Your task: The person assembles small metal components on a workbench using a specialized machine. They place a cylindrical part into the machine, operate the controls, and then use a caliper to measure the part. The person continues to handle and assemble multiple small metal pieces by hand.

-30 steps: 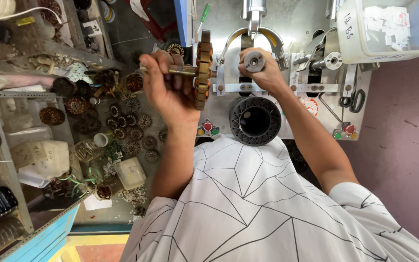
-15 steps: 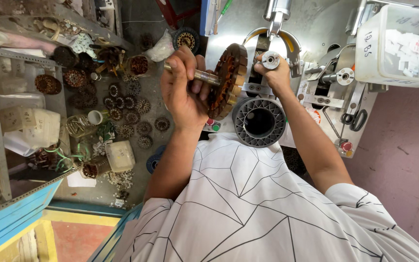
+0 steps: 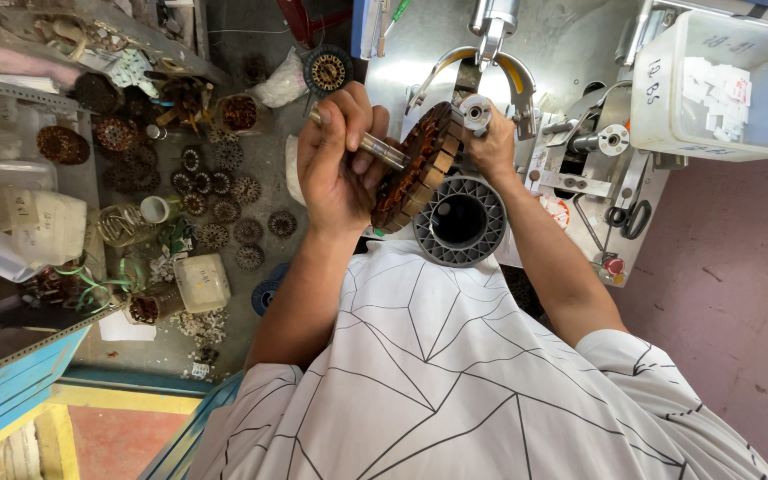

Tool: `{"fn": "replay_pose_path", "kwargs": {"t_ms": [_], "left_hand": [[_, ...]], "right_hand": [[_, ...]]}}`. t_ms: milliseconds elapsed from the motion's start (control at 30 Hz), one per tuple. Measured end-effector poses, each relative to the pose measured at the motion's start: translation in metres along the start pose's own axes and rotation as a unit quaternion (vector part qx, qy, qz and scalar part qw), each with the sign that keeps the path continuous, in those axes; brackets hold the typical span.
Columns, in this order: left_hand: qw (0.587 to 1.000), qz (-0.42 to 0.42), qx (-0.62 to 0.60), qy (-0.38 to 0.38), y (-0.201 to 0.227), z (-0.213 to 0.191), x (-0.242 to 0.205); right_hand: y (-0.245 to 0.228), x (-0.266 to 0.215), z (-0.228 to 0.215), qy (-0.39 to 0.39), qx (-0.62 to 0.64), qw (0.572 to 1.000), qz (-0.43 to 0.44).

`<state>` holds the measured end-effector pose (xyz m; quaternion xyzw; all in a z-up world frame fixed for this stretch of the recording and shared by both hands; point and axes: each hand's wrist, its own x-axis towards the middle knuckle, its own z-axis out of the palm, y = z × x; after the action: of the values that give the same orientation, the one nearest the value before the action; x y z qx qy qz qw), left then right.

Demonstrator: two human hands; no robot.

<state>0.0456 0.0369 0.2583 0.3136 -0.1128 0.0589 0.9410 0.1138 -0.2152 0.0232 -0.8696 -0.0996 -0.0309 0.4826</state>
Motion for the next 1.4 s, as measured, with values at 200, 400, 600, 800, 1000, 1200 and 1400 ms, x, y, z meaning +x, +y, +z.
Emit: {"fn": "replay_pose_path", "kwargs": {"t_ms": [200,400,600,800,1000,1200,1400], "left_hand": [[0.999,-0.023,-0.038,-0.003,-0.004,-0.004,-0.001],[0.999,-0.033,-0.036,0.008,-0.002,-0.003,-0.004],[0.999,-0.031,-0.017,-0.04,0.002,-0.005,-0.006],[0.981,-0.03,0.159,-0.105,-0.001,-0.005,-0.021],[0.907,-0.007,0.381,-0.18,-0.02,-0.002,-0.039],[0.887,-0.017,0.435,-0.154,-0.056,0.002,-0.051],[0.875,-0.051,0.451,-0.166,-0.083,-0.007,-0.066]], "right_hand": [[0.045,-0.004,0.014,0.026,-0.091,0.985,-0.146],[0.06,-0.006,0.025,0.052,-0.167,0.966,-0.191],[0.038,-0.009,0.018,0.066,-0.114,0.977,-0.166],[0.03,-0.005,0.014,0.073,-0.113,0.983,-0.121],[0.018,-0.011,0.01,0.065,-0.063,0.99,-0.104],[0.01,-0.006,0.019,0.108,-0.068,0.986,-0.109],[0.009,-0.01,0.015,0.102,-0.06,0.99,-0.075]]}}
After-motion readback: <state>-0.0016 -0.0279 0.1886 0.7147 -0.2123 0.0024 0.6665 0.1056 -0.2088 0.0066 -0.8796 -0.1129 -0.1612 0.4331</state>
